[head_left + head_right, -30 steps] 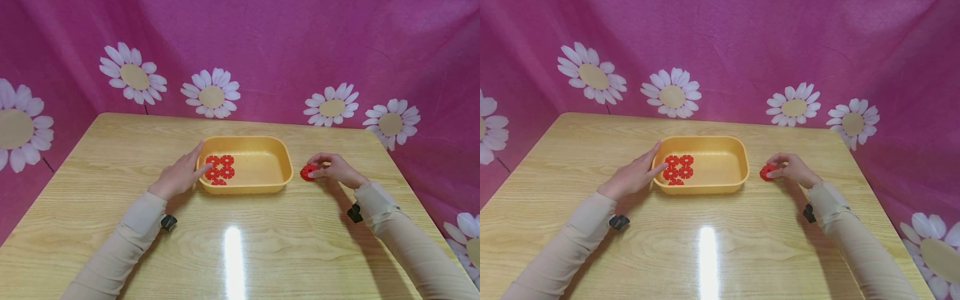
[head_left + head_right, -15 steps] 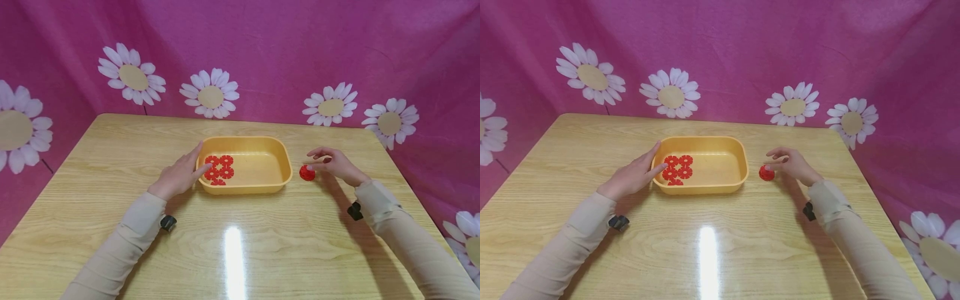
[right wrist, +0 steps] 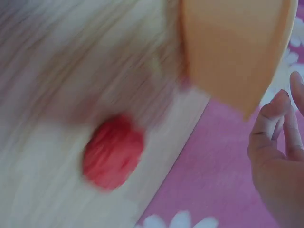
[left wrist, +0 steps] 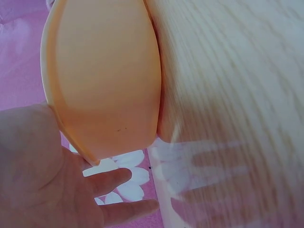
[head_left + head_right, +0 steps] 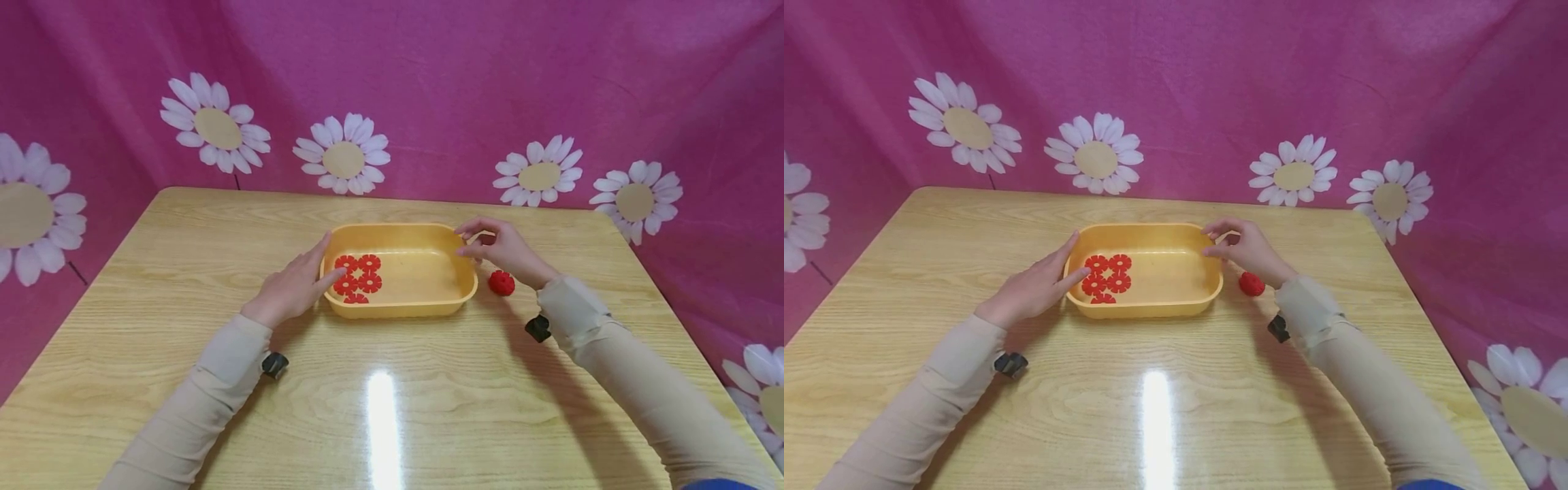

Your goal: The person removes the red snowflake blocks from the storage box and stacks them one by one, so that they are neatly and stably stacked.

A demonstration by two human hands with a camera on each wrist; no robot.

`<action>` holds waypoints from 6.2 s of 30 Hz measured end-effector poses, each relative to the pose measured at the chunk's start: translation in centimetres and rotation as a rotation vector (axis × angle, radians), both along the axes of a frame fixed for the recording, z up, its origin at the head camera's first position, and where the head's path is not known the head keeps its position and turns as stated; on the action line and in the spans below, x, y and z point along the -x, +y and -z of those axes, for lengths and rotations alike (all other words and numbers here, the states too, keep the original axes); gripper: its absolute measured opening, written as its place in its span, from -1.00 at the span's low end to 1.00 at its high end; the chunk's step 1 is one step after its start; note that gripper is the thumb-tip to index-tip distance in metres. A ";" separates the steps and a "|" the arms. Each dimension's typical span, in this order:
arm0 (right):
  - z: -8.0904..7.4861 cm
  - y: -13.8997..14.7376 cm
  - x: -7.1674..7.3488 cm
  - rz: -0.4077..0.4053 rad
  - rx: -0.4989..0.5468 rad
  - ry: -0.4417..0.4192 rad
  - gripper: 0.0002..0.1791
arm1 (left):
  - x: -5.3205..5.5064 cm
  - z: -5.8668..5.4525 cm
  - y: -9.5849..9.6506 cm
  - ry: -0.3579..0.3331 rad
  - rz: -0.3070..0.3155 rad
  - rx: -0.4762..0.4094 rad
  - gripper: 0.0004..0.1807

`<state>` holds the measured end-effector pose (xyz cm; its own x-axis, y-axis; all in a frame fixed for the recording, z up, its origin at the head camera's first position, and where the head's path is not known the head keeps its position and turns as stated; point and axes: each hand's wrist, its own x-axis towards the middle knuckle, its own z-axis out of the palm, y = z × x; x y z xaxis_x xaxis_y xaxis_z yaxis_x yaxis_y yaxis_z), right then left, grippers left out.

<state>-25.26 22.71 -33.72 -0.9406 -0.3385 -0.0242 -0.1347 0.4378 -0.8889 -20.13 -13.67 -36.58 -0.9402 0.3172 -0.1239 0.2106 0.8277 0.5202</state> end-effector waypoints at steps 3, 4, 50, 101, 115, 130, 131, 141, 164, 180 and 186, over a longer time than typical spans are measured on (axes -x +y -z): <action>0.2 -2.4 0.3 -0.057 0.029 -0.001 -0.53 | 0.0 0.1 0.0 0.000 -0.002 0.002 -0.08; 0.3 -3.2 0.4 -0.075 0.033 -0.001 -0.54 | 0.0 0.1 0.0 0.001 -0.002 0.002 -0.08; 4.7 -13.3 0.5 -0.378 -0.161 -0.042 -0.64 | 0.0 0.1 -0.1 -0.017 -0.001 -0.014 -0.09; 2.0 7.9 -0.6 0.049 -0.171 -0.121 -0.47 | 0.0 0.1 0.1 -0.048 -0.020 -0.018 -0.07; 3.2 8.9 -0.9 0.060 -0.233 -0.173 -0.43 | 0.0 0.3 0.1 -0.044 -0.029 -0.014 -0.07; 3.2 9.4 -1.3 0.087 -0.235 -0.187 -0.43 | 0.0 0.3 0.1 -0.044 -0.026 -0.009 -0.08; 3.1 9.4 -1.3 0.090 -0.231 -0.187 -0.42 | 0.0 0.3 0.1 -0.044 -0.025 -0.009 -0.08; 2.4 7.6 -1.1 0.094 -0.148 -0.120 -0.44 | -0.1 0.2 0.0 -0.050 -0.031 -0.008 -0.08; 1.6 -7.7 0.5 -0.087 0.116 -0.051 -0.60 | 0.1 0.6 0.2 -0.041 -0.019 -0.021 -0.08; 3.7 -12.3 1.0 -0.124 -0.044 -0.139 -0.61 | 0.2 0.5 0.2 -0.065 -0.035 -0.022 -0.10; 4.3 -12.8 1.1 -0.096 -0.150 -0.106 -0.53 | 0.2 0.6 0.0 -0.057 -0.041 -0.017 -0.10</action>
